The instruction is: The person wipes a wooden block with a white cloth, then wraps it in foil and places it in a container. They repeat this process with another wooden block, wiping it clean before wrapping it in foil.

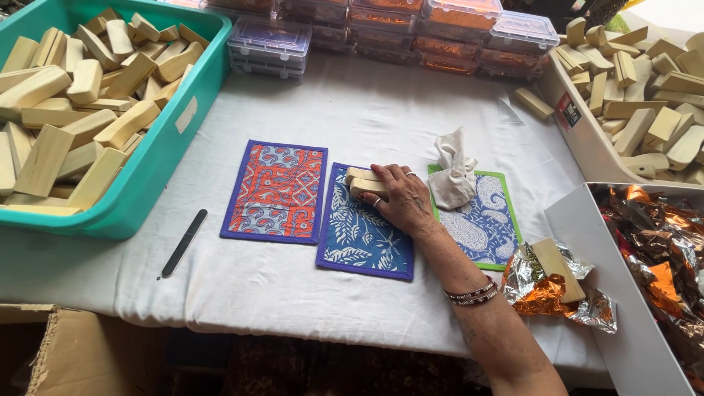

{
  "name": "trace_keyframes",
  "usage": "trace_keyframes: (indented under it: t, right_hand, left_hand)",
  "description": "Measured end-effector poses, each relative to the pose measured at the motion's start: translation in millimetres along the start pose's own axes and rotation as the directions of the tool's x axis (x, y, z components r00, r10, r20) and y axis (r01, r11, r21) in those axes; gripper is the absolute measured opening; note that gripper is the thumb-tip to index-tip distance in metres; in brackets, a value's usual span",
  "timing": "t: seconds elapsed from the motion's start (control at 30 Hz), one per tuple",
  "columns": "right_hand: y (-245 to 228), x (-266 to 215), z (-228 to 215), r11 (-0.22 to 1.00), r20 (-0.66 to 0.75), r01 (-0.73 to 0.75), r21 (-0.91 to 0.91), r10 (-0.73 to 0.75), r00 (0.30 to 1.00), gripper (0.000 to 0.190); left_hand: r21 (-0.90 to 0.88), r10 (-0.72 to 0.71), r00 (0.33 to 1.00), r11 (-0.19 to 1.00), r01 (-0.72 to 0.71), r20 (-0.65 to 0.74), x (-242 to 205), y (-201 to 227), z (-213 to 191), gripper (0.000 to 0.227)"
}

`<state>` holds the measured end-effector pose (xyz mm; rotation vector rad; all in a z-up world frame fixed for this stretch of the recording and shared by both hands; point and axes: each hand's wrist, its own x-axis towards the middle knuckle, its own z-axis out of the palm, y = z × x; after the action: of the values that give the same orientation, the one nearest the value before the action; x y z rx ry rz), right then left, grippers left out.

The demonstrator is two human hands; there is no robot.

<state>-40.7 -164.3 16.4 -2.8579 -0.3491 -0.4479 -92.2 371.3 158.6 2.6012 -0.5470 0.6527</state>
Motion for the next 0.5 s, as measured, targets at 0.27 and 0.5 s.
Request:
trace_keyframes:
  t: [0.27,0.5]
  right_hand:
    - [0.3,-2.4,-3.4,1.000,-0.018,0.014,-0.010,-0.014,1.000,0.071]
    - [5.2,-2.6,2.1,0.999,-0.072,0.033,0.005,-0.032,0.997,0.072]
  left_hand:
    - [-0.061,0.032,0.998,0.998,-0.028,0.058,84.3,135.7,73.2,0.019]
    - [-0.246,0.323,0.934,0.928,-0.281,0.152,120.6,207.3,251.8,0.041]
